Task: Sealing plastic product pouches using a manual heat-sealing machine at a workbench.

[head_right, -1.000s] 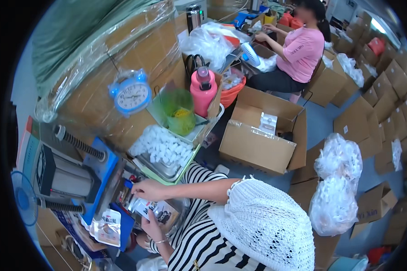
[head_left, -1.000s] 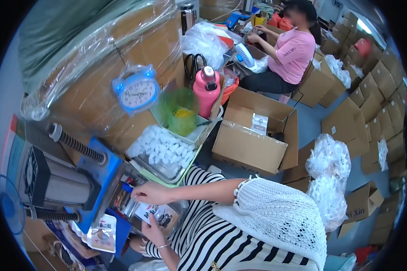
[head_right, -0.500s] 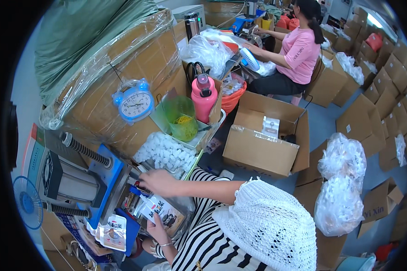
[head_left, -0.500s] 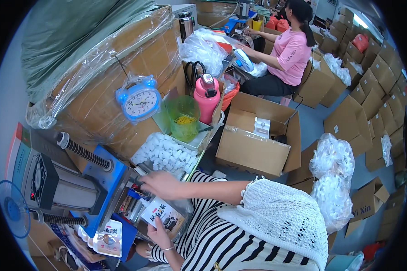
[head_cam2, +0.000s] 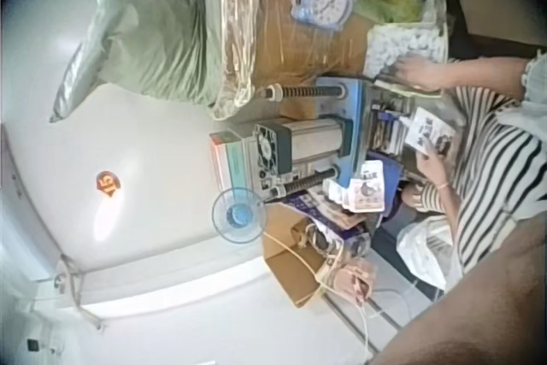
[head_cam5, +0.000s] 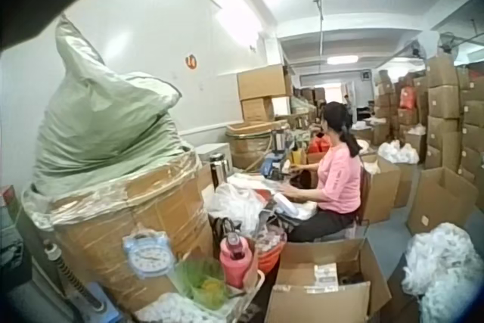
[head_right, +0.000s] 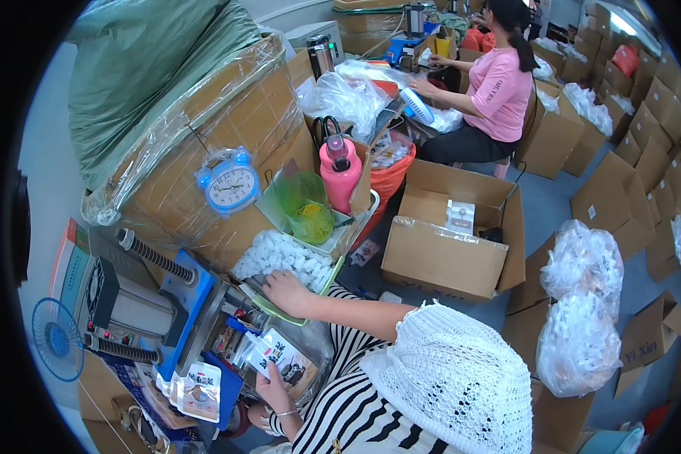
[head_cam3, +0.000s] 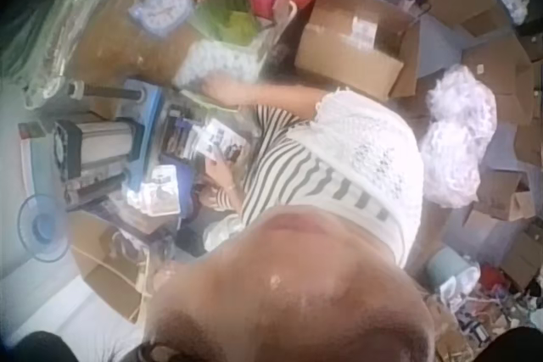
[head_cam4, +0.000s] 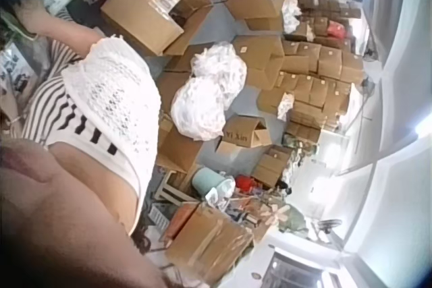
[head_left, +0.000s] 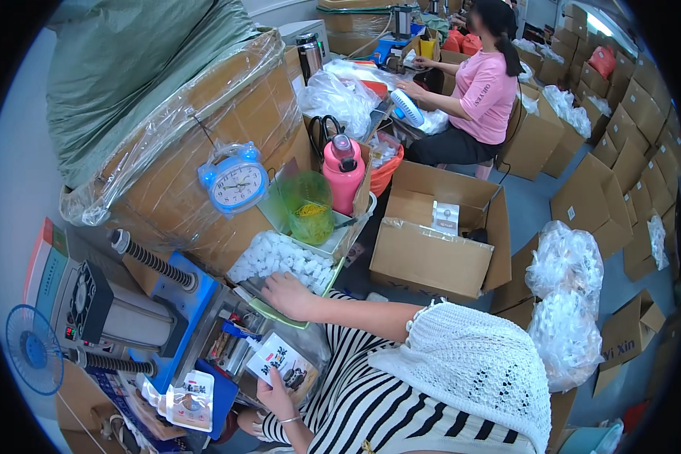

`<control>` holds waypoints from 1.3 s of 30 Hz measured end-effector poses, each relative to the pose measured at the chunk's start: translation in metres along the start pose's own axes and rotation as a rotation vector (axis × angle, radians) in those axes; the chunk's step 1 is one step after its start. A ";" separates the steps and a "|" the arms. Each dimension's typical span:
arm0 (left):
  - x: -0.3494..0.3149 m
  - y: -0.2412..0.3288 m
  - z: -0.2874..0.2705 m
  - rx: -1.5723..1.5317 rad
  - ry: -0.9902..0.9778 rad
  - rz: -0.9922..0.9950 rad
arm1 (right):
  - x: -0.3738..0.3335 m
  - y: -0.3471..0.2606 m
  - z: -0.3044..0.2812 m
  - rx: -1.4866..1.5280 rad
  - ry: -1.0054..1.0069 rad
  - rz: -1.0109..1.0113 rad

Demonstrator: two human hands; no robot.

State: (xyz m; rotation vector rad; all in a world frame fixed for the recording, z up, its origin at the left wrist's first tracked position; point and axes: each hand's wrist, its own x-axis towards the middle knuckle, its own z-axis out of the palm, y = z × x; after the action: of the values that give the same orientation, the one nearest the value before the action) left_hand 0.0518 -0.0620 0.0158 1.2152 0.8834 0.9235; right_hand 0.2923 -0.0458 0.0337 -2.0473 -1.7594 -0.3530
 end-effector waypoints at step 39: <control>0.076 -0.001 -0.028 0.107 0.279 -0.157 | 0.006 -0.004 0.010 -0.073 -0.134 -0.082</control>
State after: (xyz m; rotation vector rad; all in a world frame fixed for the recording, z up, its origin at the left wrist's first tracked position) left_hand 0.0544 0.0180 0.0063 1.1038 1.2467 0.9412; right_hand 0.2891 -0.0354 0.0285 -2.0973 -1.9403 -0.3154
